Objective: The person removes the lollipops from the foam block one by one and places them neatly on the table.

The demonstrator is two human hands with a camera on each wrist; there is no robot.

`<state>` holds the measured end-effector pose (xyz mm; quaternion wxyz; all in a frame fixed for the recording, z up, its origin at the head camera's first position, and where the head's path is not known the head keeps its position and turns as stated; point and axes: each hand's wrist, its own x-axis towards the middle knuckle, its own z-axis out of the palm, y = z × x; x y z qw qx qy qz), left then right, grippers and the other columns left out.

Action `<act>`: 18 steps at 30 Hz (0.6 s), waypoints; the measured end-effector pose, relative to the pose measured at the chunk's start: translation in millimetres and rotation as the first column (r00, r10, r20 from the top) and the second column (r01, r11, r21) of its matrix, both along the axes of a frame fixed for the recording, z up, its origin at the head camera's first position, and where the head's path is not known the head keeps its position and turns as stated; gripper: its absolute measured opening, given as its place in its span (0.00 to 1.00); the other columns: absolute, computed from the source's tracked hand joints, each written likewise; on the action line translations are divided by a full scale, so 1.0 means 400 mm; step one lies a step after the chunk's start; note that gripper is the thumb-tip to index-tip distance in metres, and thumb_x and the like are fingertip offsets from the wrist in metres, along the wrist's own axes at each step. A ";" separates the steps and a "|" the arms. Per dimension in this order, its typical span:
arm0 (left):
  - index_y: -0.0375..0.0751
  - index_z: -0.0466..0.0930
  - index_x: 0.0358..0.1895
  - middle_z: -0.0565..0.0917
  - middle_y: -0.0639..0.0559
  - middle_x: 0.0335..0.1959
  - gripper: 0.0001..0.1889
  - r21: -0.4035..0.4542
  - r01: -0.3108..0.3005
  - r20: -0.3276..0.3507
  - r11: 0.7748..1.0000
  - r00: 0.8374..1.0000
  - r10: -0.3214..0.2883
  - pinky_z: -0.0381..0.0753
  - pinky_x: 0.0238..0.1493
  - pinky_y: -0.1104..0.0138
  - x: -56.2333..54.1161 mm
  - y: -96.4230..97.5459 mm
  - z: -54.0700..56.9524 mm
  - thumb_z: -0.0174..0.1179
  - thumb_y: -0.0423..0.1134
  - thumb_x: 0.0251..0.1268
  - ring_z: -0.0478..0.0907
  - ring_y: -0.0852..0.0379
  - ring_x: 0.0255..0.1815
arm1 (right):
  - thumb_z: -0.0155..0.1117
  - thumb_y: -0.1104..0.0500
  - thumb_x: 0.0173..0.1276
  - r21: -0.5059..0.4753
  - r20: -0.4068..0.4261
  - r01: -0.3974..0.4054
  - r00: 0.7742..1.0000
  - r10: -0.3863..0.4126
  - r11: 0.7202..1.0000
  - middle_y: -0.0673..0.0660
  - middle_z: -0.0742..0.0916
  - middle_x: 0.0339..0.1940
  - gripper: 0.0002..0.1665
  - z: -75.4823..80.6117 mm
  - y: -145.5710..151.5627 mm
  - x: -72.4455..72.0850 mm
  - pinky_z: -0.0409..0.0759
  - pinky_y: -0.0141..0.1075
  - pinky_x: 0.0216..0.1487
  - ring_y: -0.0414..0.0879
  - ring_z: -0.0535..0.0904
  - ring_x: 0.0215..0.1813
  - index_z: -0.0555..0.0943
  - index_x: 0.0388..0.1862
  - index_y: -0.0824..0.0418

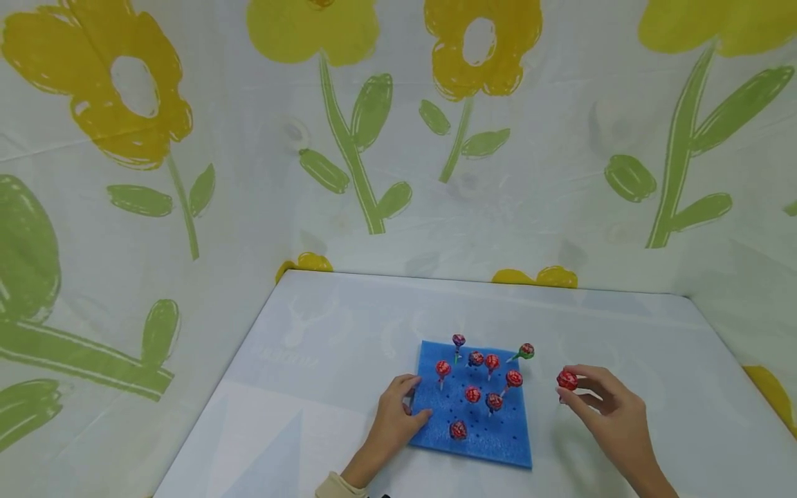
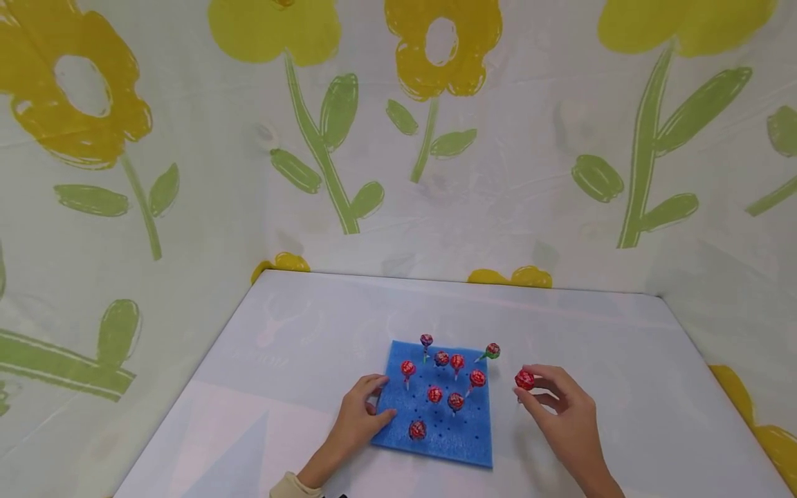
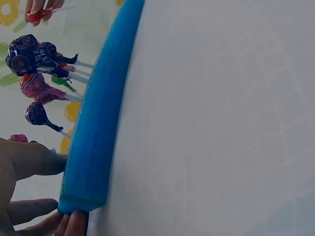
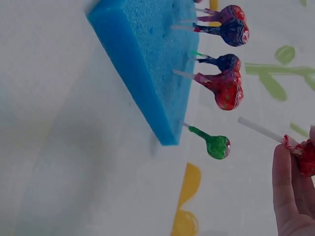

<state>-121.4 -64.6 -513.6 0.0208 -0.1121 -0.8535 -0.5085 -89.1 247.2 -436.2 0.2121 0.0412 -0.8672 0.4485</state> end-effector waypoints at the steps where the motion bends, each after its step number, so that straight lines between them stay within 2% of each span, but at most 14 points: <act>1: 0.28 0.75 0.55 0.75 0.43 0.53 0.28 -0.001 -0.001 -0.003 1.000 1.000 0.001 0.75 0.31 0.71 0.000 0.000 -0.001 0.70 0.32 0.47 0.73 0.55 0.39 | 0.70 0.71 0.54 0.006 0.009 0.005 1.000 -0.005 1.000 0.55 0.82 0.42 0.25 0.003 0.003 -0.004 0.77 0.22 0.36 0.31 0.79 0.38 0.78 0.52 0.63; 5: 0.28 0.75 0.55 0.75 0.43 0.53 0.28 0.002 0.001 -0.016 1.000 1.000 -0.001 0.75 0.31 0.71 -0.001 -0.001 -0.003 0.70 0.31 0.46 0.74 0.54 0.40 | 0.70 0.68 0.56 0.029 0.043 0.023 0.999 -0.025 0.999 0.58 0.83 0.41 0.21 0.014 0.010 -0.020 0.77 0.22 0.35 0.29 0.78 0.38 0.78 0.50 0.65; 18: 0.29 0.75 0.55 0.75 0.43 0.54 0.28 -0.004 -0.003 -0.004 1.000 1.000 0.003 0.76 0.32 0.71 -0.001 0.000 -0.008 0.70 0.33 0.48 0.74 0.55 0.42 | 0.68 0.65 0.60 0.065 0.037 0.018 0.999 -0.020 0.998 0.59 0.83 0.42 0.18 0.019 0.031 -0.070 0.75 0.20 0.36 0.25 0.76 0.38 0.79 0.49 0.66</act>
